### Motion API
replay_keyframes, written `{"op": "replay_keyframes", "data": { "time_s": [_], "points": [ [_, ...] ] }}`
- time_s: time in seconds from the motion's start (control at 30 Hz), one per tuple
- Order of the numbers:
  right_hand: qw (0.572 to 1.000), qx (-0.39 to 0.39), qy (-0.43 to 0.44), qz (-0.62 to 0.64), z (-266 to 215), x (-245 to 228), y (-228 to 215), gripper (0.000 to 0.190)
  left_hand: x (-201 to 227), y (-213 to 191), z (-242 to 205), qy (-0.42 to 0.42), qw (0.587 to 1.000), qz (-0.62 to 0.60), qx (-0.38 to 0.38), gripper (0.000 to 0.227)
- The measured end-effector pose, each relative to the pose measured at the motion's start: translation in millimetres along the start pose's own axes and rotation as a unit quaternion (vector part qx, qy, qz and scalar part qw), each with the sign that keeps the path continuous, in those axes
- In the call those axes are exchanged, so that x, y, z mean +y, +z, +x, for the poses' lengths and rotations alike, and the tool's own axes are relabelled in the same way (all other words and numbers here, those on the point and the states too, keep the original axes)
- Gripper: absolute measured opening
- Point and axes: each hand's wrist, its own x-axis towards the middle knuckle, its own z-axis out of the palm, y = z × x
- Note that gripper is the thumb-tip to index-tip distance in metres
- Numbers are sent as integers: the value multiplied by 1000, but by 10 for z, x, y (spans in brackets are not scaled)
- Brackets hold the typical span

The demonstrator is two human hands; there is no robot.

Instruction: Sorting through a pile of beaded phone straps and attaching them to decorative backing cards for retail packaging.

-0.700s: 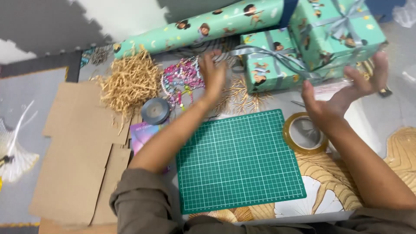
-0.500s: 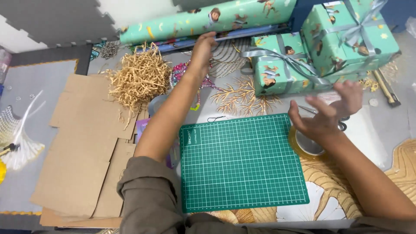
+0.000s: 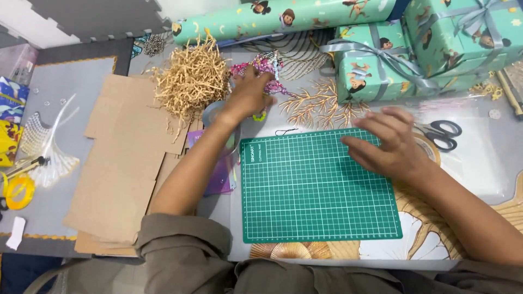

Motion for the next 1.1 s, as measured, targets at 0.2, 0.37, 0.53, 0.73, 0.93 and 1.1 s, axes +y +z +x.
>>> {"op": "replay_keyframes", "data": {
  "time_s": [0.2, 0.37, 0.53, 0.73, 0.93, 1.1],
  "points": [
    [990, -139, 28, 28, 374, -226, 119, 17, 313, 325, 126, 171, 964, -190, 80, 22],
    [899, -327, 237, 169, 879, -313, 522, 67, 598, -236, -44, -31, 977, -209, 20, 45],
    [834, -455, 309, 46, 934, -144, 1158, 73, 119, -88, 186, -45, 991, -23, 123, 51],
    [894, -296, 296, 158, 980, 70, 1404, 20, 47, 118, 242, -5, 984, -148, 98, 21],
    [843, -262, 362, 299, 1323, -79, 935, 47, 122, -143, -162, 67, 977, -200, 33, 19],
    [888, -397, 198, 122, 1182, -400, 732, 41, 344, -456, -643, 67, 988, -121, 66, 13]
  ]
}}
